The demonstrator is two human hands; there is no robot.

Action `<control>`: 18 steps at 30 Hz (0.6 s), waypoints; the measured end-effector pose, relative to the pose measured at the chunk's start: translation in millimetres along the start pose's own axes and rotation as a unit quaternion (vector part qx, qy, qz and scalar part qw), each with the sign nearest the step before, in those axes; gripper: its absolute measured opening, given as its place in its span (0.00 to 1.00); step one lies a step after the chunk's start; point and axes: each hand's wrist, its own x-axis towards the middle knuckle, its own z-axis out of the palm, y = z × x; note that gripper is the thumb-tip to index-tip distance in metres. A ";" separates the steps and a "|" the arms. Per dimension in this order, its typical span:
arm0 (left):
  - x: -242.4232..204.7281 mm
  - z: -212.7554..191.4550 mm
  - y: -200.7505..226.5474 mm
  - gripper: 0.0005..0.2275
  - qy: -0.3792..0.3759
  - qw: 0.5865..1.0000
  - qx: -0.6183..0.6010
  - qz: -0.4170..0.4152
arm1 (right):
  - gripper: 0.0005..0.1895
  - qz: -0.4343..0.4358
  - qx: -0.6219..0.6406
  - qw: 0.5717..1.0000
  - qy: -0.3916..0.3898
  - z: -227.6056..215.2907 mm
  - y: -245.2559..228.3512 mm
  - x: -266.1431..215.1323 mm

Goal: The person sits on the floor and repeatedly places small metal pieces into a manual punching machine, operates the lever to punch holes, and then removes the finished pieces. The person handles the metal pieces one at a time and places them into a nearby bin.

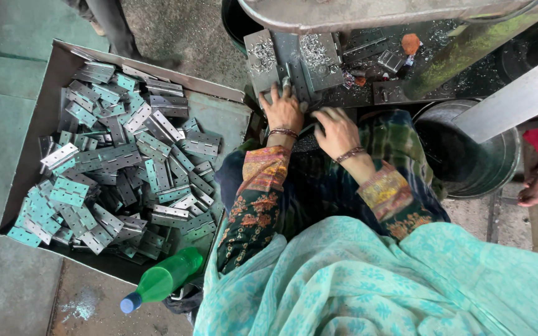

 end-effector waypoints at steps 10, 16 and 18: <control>23.4 15.2 -4.5 0.17 0.024 1.000 0.014 -0.007 | 0.40 0.162 -0.041 0.959 -0.229 3.5 36.0 -66.8; 24.1 22.0 -5.1 0.17 0.082 0.997 0.001 0.000 | 0.43 0.231 -0.017 0.953 -0.196 67.7 73.8 -106.0; 19.5 25.0 -4.1 0.18 0.090 0.996 -0.008 0.003 | 0.43 0.231 -0.011 0.953 -0.195 69.4 75.3 -112.1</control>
